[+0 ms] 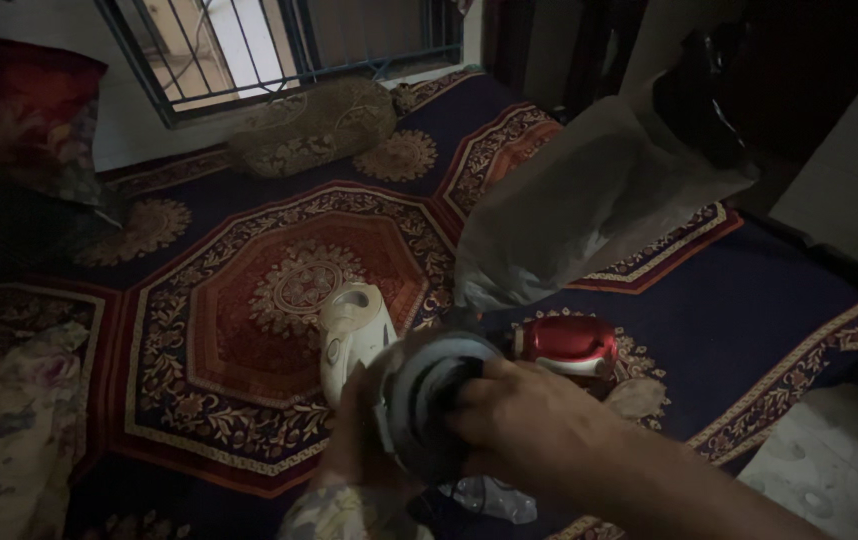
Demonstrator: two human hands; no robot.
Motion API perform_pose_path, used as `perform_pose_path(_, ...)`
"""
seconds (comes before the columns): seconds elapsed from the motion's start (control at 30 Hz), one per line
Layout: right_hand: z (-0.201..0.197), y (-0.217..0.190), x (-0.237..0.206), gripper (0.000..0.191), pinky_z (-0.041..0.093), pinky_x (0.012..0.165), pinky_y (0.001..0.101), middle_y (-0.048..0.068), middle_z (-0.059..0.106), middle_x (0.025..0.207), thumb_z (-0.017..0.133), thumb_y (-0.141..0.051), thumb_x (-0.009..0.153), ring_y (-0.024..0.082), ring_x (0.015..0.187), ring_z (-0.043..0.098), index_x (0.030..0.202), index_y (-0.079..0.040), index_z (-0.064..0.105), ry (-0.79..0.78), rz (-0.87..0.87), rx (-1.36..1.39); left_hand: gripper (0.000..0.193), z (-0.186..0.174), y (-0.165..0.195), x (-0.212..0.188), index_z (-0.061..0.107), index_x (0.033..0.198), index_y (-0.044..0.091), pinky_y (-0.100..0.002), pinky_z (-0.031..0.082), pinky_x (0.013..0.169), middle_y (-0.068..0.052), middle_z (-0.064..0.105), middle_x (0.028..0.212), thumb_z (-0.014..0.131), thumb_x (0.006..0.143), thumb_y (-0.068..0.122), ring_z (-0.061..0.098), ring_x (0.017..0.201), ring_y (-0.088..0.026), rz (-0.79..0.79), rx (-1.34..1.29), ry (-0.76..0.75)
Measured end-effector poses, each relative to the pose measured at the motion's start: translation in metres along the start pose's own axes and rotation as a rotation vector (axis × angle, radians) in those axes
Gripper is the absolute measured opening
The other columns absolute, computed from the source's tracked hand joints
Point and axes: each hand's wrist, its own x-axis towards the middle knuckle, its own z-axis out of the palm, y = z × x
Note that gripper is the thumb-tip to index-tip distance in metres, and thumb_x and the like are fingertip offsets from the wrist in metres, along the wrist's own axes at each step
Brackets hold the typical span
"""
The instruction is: The person services a red handheld vacuum cleaner on a bed. They remove the dust cup and filter, brush dust off the pleated filter with a brush, wipe parts with a plastic bag, tap the filter, and reattach the dust cup and filter to the vacuum body.
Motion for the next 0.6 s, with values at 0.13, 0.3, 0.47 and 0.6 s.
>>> perform_pose_path(0.13, -0.002, 0.002, 0.001, 0.025, 0.049, 0.089, 0.0446, 0.003, 0.067, 0.106, 0.08, -0.025, 0.08, 0.025, 0.108, 0.059, 0.101, -0.013, 0.076, -0.104, 0.025, -0.061, 0.08, -0.014, -0.004, 0.014, 0.064, 0.138, 0.014, -0.048, 0.055, 0.092, -0.01, 0.071, 0.126, 0.048, 0.09, 0.075, 0.067, 0.112, -0.029, -0.052, 0.052, 0.017)
perform_pose_path(0.3, -0.001, 0.005, -0.002, 0.018, 0.045, 0.096, 0.043, 0.002, 0.066, 0.111, 0.074, -0.016, 0.079, 0.025, 0.114, 0.055, 0.096, -0.011, 0.075, -0.136, -0.143, -0.192, 0.075, -0.028, 0.002, 0.021, 0.065, 0.133, 0.013, -0.045, 0.057, 0.081, -0.01, 0.072, 0.113, 0.049, 0.091, 0.073, 0.068, 0.098, -0.026, -0.037, 0.051, -0.017)
perform_pose_path(0.47, -0.002, -0.003, -0.012, 0.017, 0.041, 0.098, 0.0425, -0.001, 0.068, 0.114, 0.068, -0.014, 0.083, 0.021, 0.119, 0.055, 0.098, -0.015, 0.075, -0.025, -0.188, -0.232, 0.069, -0.045, 0.009, 0.025, 0.066, 0.127, 0.011, -0.041, 0.059, 0.068, -0.009, 0.073, 0.099, 0.05, 0.093, 0.07, 0.069, 0.083, -0.023, -0.025, 0.109, -0.128)
perform_pose_path(0.6, -0.01, -0.009, -0.013, 0.025, 0.041, 0.096, 0.0425, -0.002, 0.068, 0.12, 0.068, -0.013, 0.079, 0.021, 0.121, 0.055, 0.103, -0.015, 0.076, 0.013, -0.217, -0.237, 0.066, -0.042, 0.008, 0.02, 0.067, 0.122, 0.01, -0.038, 0.06, 0.057, -0.008, 0.074, 0.088, 0.05, 0.094, 0.067, 0.071, 0.07, -0.021, -0.038, 0.127, -0.239)
